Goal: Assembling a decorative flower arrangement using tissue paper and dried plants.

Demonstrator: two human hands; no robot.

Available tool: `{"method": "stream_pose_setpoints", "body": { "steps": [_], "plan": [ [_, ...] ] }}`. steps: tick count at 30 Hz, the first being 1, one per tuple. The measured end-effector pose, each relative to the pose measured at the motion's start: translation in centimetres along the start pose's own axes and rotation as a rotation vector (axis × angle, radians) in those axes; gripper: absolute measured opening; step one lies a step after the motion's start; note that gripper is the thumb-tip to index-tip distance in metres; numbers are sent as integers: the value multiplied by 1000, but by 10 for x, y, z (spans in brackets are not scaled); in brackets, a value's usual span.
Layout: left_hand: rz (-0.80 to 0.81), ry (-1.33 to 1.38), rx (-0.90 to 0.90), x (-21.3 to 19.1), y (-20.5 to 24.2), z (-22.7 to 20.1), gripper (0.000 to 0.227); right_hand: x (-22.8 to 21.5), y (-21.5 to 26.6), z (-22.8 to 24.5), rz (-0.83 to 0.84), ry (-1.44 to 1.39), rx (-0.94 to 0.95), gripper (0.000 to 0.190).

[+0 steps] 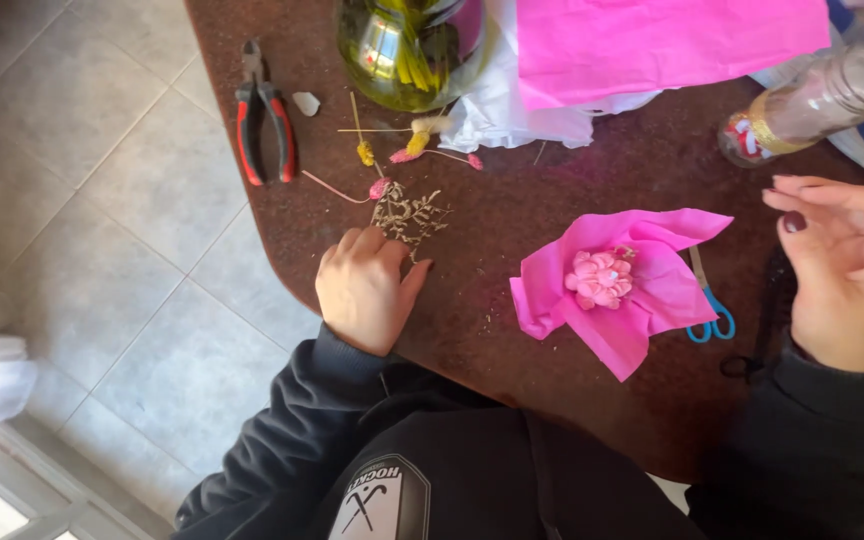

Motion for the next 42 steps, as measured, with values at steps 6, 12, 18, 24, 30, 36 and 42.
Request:
{"method": "stream_pose_setpoints", "body": {
  "steps": [6,12,18,24,30,36,42],
  "plan": [
    [-68,-16,15,12,4,5,21,4,0,15,0,26,13,24],
    [-66,4,179,-15,-19,-22,13,-3,-1,40,2,56,-60,17],
    [-109,133,504,-57,-62,-40,16,0,-12,80,102,111,-189,11],
    [117,510,770,-65,-107,-65,13,22,-47,95,573,57,-308,18],
    [186,635,887,-49,-121,-82,17,49,-62,89,899,-191,-123,23],
    [120,657,759,-29,-115,-88,35,39,-61,79,789,-171,-100,31],
    [615,909,-170,55,-106,-51,42,24,-73,31,651,185,-281,34]
  ]
}}
Point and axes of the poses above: each hand's wrist, its own y-axis away from the middle knuckle, its own x-axis out of the palm, z = x × y, the point moved 1 cm from there along -y, towards the middle knuckle, and after that the axes turned 12 degrees about y, right-handed, at the moved point
